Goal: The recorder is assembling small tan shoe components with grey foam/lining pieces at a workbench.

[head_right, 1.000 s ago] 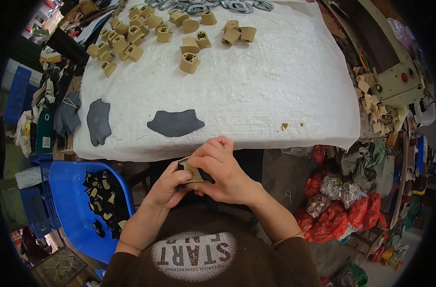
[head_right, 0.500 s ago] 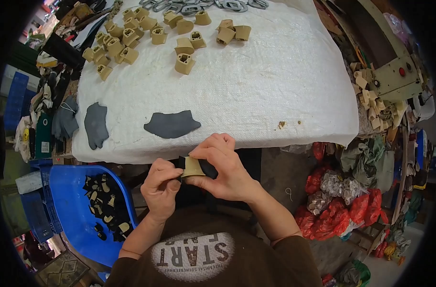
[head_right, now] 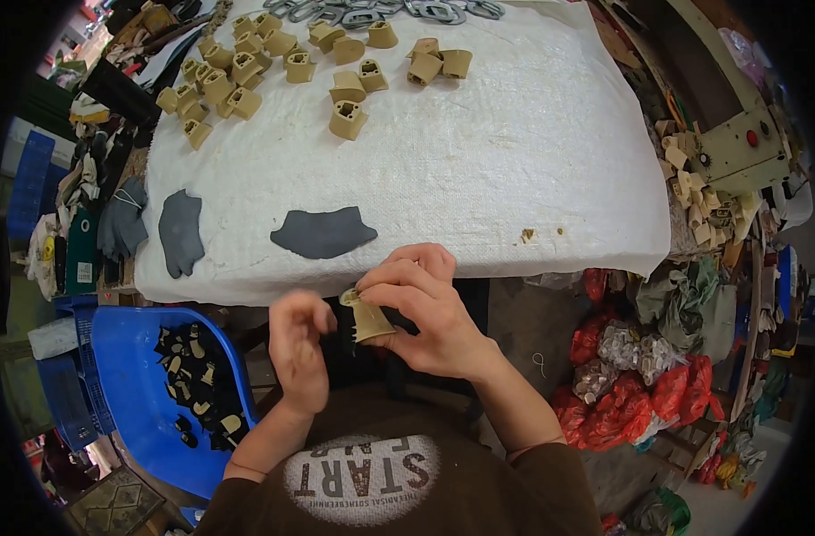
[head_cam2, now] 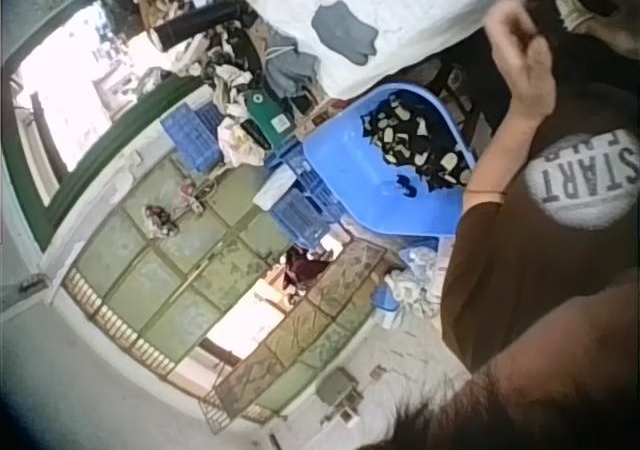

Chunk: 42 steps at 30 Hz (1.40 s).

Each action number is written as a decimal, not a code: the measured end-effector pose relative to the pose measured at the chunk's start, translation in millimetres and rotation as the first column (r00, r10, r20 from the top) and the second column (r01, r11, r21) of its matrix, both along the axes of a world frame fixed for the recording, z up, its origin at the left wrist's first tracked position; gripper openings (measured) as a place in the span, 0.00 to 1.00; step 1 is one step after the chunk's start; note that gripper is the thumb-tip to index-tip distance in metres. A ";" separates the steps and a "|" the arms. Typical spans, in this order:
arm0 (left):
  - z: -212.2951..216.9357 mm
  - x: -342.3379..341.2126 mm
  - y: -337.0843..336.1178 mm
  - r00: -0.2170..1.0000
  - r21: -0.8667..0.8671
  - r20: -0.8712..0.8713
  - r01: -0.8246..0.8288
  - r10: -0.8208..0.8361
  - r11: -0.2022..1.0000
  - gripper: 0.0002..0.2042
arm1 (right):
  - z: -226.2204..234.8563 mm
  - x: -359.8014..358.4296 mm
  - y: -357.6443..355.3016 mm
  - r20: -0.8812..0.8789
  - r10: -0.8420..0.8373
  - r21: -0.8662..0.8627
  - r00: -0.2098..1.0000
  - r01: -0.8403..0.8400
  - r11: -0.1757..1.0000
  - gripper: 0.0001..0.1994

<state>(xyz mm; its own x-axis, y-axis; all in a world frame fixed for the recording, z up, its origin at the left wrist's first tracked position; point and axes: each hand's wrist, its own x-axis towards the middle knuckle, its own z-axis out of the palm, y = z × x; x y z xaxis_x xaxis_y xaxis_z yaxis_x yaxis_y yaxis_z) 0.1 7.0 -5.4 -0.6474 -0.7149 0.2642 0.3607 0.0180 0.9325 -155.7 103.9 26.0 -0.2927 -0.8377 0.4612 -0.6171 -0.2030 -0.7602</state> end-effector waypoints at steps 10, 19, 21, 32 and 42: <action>13.2 3.1 -22.8 0.837 0.387 0.284 0.346 -0.467 0.855 0.20 | 19.8 4.6 5.7 -0.090 0.171 0.166 0.981 -0.155 0.974 0.38; 19.9 -0.6 -14.5 0.879 0.140 0.331 0.315 -0.344 0.939 0.21 | 0.8 40.4 5.0 0.579 -0.228 0.203 0.783 0.132 0.970 0.05; 18.6 -0.9 -12.7 0.861 0.094 0.351 0.358 -0.368 0.929 0.20 | -4.3 39.2 3.7 0.507 -0.221 0.165 0.833 0.158 0.974 0.03; 19.2 -4.1 5.0 0.904 -0.033 0.415 0.124 -0.099 0.992 0.15 | -3.8 53.2 -0.9 0.338 -0.263 0.114 0.904 0.238 0.965 0.06; 11.2 -4.7 -5.5 0.929 0.097 0.313 0.176 -0.198 0.980 0.18 | 17.4 46.5 3.5 -0.204 -0.106 0.123 0.973 0.133 0.984 0.20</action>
